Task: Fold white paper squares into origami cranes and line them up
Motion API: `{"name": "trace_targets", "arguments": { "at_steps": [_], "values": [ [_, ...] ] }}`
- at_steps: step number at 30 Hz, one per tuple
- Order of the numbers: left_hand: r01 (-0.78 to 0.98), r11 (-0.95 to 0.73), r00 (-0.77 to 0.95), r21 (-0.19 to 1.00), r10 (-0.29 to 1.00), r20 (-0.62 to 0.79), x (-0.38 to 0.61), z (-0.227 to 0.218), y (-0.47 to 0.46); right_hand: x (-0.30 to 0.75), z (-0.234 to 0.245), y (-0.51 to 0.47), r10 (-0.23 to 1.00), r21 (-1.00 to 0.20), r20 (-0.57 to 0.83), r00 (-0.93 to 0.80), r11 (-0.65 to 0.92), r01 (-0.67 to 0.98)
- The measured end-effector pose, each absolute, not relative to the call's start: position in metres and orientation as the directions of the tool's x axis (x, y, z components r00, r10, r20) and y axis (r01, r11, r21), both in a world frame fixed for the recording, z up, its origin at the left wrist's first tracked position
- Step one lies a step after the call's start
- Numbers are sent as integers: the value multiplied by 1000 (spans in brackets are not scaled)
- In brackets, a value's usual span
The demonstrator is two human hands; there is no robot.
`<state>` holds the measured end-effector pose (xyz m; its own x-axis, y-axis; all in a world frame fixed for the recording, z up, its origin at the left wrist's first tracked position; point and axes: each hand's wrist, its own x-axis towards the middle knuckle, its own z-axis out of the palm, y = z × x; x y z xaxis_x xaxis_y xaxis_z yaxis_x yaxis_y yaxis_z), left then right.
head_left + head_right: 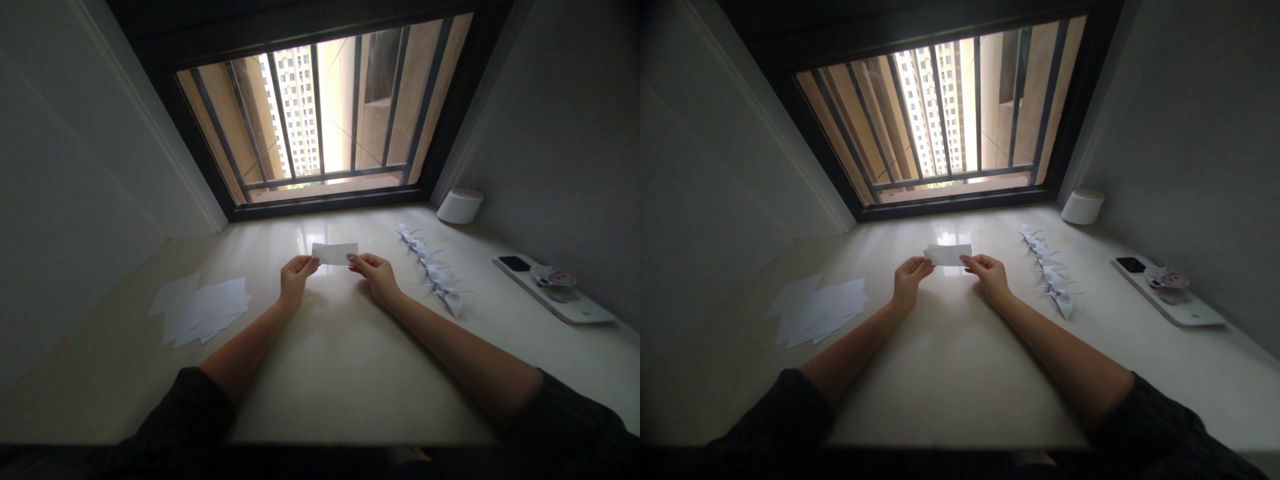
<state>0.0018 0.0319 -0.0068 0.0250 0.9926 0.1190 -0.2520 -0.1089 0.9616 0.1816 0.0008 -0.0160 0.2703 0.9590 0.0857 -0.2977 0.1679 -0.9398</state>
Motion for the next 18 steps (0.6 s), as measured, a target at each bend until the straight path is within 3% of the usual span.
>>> {"name": "trace_targets", "arguments": {
  "at_steps": [18],
  "values": [
    [-320,-71,78,945,992,101,1,-8,32,185,-18,5,964,-855,-21,265,120,-504]
  ]
}}
